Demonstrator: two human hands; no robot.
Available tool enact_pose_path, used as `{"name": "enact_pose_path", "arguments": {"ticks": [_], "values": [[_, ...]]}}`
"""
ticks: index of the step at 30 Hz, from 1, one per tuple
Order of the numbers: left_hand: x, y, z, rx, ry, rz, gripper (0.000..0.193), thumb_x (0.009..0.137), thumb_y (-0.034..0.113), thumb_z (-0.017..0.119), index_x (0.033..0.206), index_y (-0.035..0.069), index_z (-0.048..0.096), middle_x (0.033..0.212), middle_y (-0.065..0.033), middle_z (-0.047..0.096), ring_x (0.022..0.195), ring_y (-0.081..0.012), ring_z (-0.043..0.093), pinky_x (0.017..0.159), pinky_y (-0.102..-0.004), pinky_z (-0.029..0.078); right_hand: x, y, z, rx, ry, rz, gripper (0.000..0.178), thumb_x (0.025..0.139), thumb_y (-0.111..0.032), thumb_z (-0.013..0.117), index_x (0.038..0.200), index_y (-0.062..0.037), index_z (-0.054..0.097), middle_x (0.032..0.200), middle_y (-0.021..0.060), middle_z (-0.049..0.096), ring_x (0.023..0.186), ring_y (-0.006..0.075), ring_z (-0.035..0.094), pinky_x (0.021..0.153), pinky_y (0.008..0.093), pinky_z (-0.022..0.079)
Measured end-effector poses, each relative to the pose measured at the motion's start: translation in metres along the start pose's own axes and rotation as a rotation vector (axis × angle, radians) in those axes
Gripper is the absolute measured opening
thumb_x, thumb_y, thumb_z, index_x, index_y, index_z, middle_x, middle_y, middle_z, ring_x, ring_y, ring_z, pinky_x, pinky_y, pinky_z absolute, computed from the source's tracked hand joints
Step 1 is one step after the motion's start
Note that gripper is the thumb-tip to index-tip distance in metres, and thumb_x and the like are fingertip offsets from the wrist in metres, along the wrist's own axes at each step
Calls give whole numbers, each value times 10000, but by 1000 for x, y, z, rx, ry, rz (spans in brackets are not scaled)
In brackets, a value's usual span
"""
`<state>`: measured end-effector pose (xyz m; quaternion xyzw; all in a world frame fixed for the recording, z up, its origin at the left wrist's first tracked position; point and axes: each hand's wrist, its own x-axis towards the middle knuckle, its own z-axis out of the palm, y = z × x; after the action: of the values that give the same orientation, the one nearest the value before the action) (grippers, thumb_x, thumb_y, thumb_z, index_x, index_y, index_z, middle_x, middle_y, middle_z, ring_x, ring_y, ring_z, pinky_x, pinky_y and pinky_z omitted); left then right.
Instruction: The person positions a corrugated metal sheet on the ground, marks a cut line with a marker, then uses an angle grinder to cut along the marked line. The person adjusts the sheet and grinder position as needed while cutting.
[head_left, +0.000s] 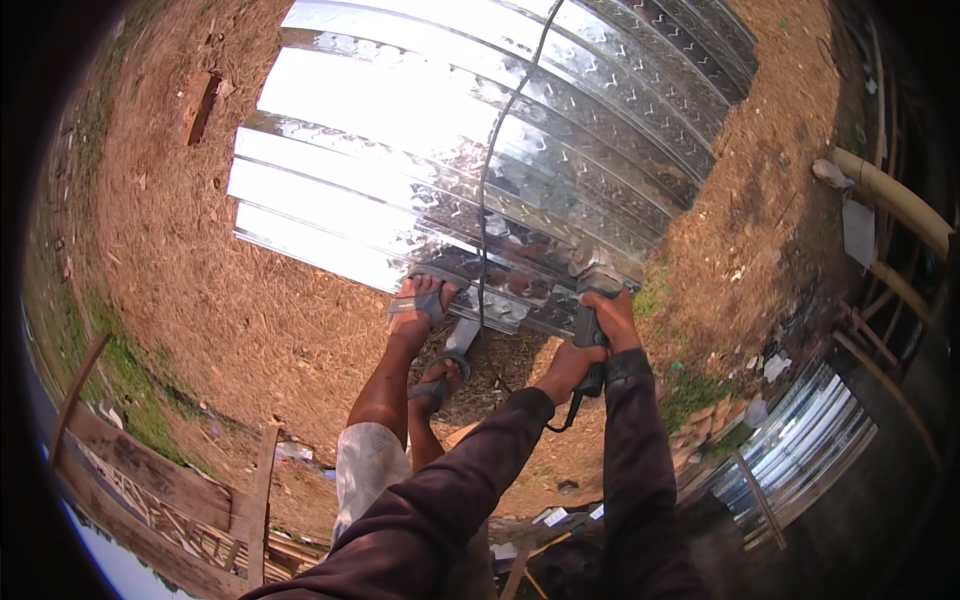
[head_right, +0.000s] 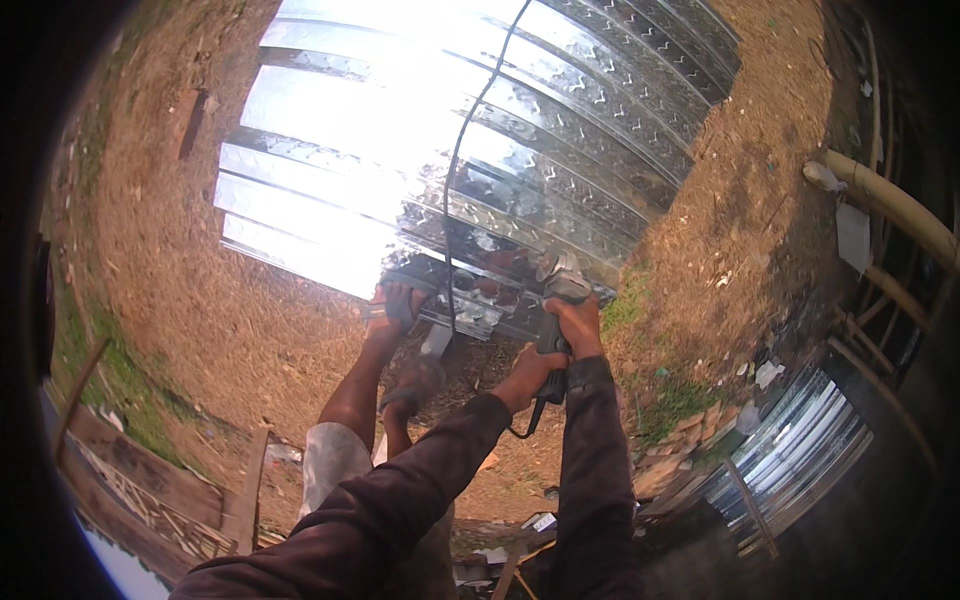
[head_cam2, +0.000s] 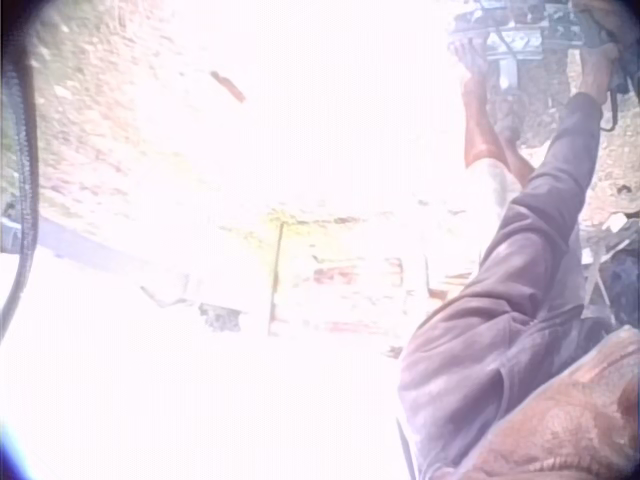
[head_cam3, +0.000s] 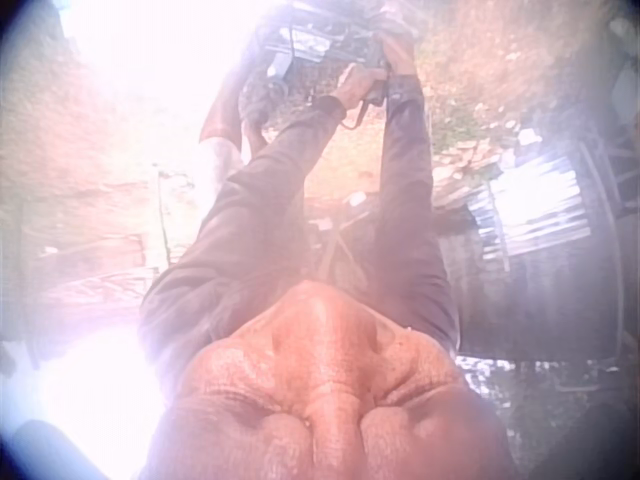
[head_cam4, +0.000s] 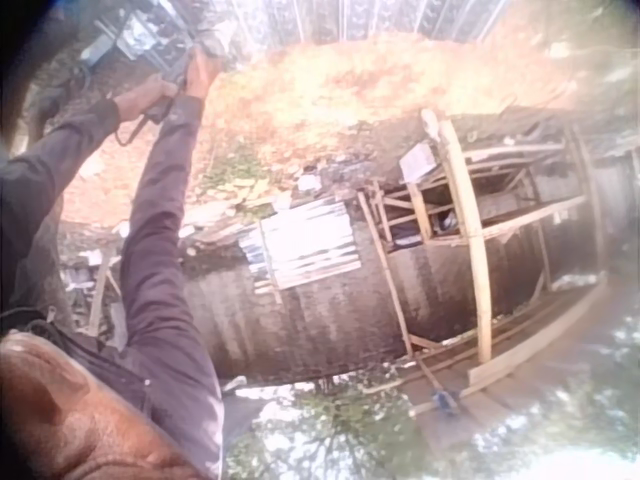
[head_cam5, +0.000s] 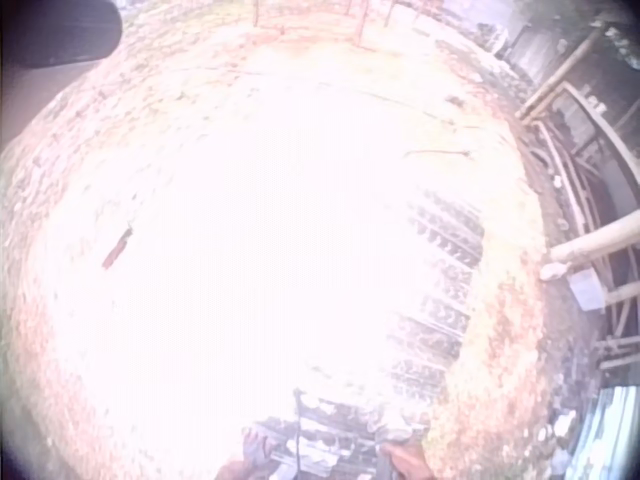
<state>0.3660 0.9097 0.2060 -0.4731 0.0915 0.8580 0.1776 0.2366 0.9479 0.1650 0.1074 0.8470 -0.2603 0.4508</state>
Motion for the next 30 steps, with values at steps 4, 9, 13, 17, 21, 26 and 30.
{"name": "enact_pose_path", "arguments": {"ticks": [4,9,13,17,21,26,30], "values": [[1,-10,9,-23,-12,70,363,741,134,695,1048,-14,570,903,-82,635,752,-165,647,619,-299,530,-15,-9,-11,117,-43,-24,487,677,-103,761,1108,27,573,975,109,658,772,220,647,708,343,520],[-23,-15,38,112,44,39,452,719,130,723,1087,-47,527,951,-108,619,769,-185,644,672,-321,531,-59,-33,-45,119,31,19,395,703,-92,722,1070,9,615,935,73,653,753,190,633,671,330,509],[-62,3,60,248,74,17,497,715,141,732,1106,-62,503,962,-123,611,772,-204,645,674,-320,530,-98,-55,-59,250,30,53,395,718,-101,713,1087,-2,612,929,67,647,766,187,631,669,330,509],[-84,22,78,356,88,34,479,718,139,732,1097,-60,517,948,-120,616,772,-206,646,672,-322,530,-108,-74,-73,436,-37,79,403,725,-124,713,1099,-12,612,932,67,648,770,196,629,673,346,508],[-77,31,95,270,109,71,403,727,126,721,1054,-48,562,920,-110,627,765,-200,649,666,-321,529,-98,-86,-93,371,-82,21,413,735,-137,714,1113,-7,610,953,71,653,784,209,632,699,350,503],[-38,38,90,223,73,34,538,697,194,747,1110,-55,510,990,-148,615,858,-237,646,722,-352,528,-53,-86,-82,279,-105,9,441,715,-144,734,1113,-2,610,977,85,658,833,213,633,735,349,506],[-14,31,75,270,219,110,393,733,148,720,1045,-34,569,927,-104,628,792,-206,651,677,-342,534,-26,-66,-64,305,-132,73,460,696,-139,750,1106,12,607,972,93,658,856,211,633,747,343,508]]}}
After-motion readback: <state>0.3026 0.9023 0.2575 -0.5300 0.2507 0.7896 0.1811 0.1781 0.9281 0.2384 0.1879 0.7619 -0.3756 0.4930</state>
